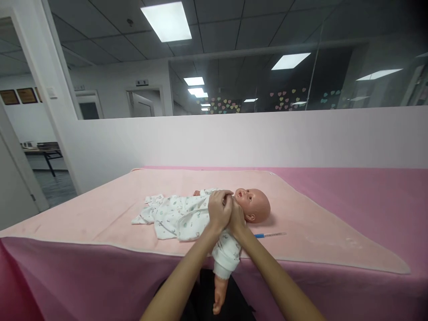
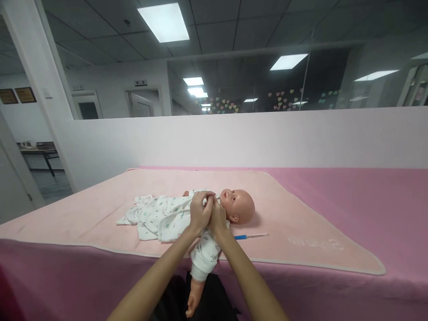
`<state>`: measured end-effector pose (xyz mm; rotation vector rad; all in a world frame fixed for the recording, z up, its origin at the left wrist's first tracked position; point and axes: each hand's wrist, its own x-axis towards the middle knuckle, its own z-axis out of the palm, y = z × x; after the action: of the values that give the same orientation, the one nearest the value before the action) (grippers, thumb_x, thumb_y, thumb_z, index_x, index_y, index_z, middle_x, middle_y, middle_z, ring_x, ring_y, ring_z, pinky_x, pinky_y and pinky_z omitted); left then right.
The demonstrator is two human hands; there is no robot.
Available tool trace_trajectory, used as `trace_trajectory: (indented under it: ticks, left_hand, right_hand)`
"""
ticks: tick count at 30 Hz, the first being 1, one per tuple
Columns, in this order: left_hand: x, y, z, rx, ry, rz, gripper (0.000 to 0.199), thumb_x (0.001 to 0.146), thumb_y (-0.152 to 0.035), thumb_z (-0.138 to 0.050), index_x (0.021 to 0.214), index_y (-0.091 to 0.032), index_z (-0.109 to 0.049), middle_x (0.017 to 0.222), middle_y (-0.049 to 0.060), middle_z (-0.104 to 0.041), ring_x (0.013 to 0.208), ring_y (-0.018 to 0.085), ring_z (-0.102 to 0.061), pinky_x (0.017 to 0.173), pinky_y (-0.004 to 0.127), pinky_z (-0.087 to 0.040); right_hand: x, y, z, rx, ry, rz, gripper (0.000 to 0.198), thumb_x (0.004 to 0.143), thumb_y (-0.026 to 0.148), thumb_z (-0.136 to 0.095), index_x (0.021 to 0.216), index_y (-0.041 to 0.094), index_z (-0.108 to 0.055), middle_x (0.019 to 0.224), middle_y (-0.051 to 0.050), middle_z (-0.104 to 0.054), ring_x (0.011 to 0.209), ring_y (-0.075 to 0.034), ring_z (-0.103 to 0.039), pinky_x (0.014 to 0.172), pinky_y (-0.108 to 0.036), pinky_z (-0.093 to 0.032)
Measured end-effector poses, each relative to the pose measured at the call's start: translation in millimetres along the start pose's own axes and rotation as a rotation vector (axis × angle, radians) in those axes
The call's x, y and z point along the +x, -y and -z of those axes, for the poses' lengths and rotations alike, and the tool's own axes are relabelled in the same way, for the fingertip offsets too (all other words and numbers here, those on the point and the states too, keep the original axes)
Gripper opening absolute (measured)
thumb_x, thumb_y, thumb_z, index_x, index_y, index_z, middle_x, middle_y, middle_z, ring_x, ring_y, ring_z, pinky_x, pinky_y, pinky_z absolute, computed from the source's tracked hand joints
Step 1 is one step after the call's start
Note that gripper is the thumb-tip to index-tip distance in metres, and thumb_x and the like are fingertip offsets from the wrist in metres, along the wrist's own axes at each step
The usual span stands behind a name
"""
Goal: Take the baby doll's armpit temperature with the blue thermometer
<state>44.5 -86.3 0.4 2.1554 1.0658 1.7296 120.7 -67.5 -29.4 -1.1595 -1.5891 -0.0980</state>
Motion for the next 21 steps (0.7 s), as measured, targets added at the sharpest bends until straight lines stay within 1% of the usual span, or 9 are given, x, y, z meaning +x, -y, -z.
trace_trajectory:
  ticks: [1,3,5,6,9,11,15,18,21]
  left_hand:
    - [9.4,7.8,-0.3,0.031,0.013,-0.008,0.022,0.083,-0.020,-0.037,0.082,-0.018,-0.060,0.086,0.006,-0.063,0.087,0.018,-0.054,0.082,0.035,-0.041]
    - [15.6,22.8,-2.5,0.090,0.010,0.028,0.023,0.083,-0.018,-0.036,0.079,-0.018,-0.058,0.081,0.004,-0.062,0.081,0.016,-0.055,0.076,0.031,-0.042]
    - [10.7,33.1,-5.3,0.146,0.017,0.021,0.023,0.084,-0.017,-0.035,0.081,-0.018,-0.058,0.081,0.004,-0.062,0.079,0.015,-0.055,0.075,0.029,-0.042]
    - [6.6,35.7,-6.5,0.181,0.026,0.003,0.023,0.084,-0.017,-0.035,0.082,-0.018,-0.058,0.081,0.003,-0.061,0.079,0.015,-0.054,0.075,0.029,-0.042]
    - [-3.0,35.2,-7.7,0.315,0.063,-0.054,0.021,0.083,-0.016,-0.038,0.085,-0.019,-0.059,0.083,0.003,-0.061,0.081,0.016,-0.053,0.076,0.031,-0.039]
    - [-5.0,31.8,-7.0,0.400,0.073,-0.064,0.020,0.082,-0.016,-0.040,0.088,-0.020,-0.059,0.087,0.004,-0.061,0.083,0.018,-0.052,0.077,0.032,-0.037]
    - [-4.6,28.6,-4.5,0.505,0.113,-0.073,0.018,0.083,-0.019,-0.041,0.085,-0.020,-0.058,0.089,0.004,-0.061,0.086,0.020,-0.049,0.078,0.035,-0.034]
    - [-5.4,30.1,-3.2,0.520,0.158,-0.092,0.018,0.084,-0.019,-0.039,0.086,-0.020,-0.057,0.088,0.004,-0.060,0.087,0.019,-0.048,0.078,0.034,-0.033]
    - [-6.5,31.8,-2.5,0.522,0.173,-0.096,0.019,0.086,-0.019,-0.037,0.088,-0.020,-0.055,0.088,0.004,-0.060,0.086,0.019,-0.048,0.077,0.033,-0.032]
  right_hand:
    - [0.0,-2.0,-2.9,-0.034,0.011,-0.001,0.025,0.076,0.011,-0.037,0.082,0.016,-0.060,0.074,-0.009,-0.062,0.063,-0.020,-0.055,0.057,-0.029,-0.042]
    - [-2.7,-5.4,-4.1,-0.108,0.030,0.020,0.027,0.075,0.007,-0.035,0.084,0.016,-0.059,0.078,-0.010,-0.061,0.067,-0.020,-0.055,0.061,-0.029,-0.043]
    - [-7.2,-7.4,-2.3,-0.122,0.023,0.044,0.027,0.076,0.007,-0.035,0.086,0.017,-0.058,0.081,-0.009,-0.061,0.072,-0.019,-0.055,0.065,-0.029,-0.045]
    - [-9.4,-7.9,-1.2,-0.099,-0.001,0.043,0.026,0.077,0.009,-0.035,0.087,0.017,-0.058,0.082,-0.009,-0.060,0.075,-0.019,-0.055,0.068,-0.030,-0.045]
    - [-14.6,-8.4,0.5,0.010,-0.094,0.000,0.024,0.079,0.014,-0.037,0.093,0.018,-0.057,0.090,-0.009,-0.060,0.083,-0.020,-0.056,0.075,-0.033,-0.046]
    - [-16.5,-8.4,0.5,0.067,-0.130,-0.034,0.025,0.080,0.016,-0.038,0.097,0.018,-0.056,0.095,-0.009,-0.060,0.088,-0.021,-0.055,0.079,-0.034,-0.046]
    - [-18.3,-9.0,-0.3,0.113,-0.128,-0.084,0.027,0.082,0.018,-0.037,0.101,0.017,-0.055,0.100,-0.010,-0.060,0.090,-0.021,-0.056,0.081,-0.035,-0.045]
    - [-18.7,-9.4,-0.8,0.107,-0.129,-0.098,0.026,0.082,0.019,-0.037,0.100,0.017,-0.056,0.098,-0.010,-0.061,0.087,-0.020,-0.057,0.079,-0.034,-0.046]
    - [-18.5,-8.4,-1.1,0.100,-0.137,-0.096,0.025,0.084,0.020,-0.036,0.098,0.017,-0.057,0.096,-0.009,-0.062,0.084,-0.020,-0.057,0.077,-0.034,-0.046]
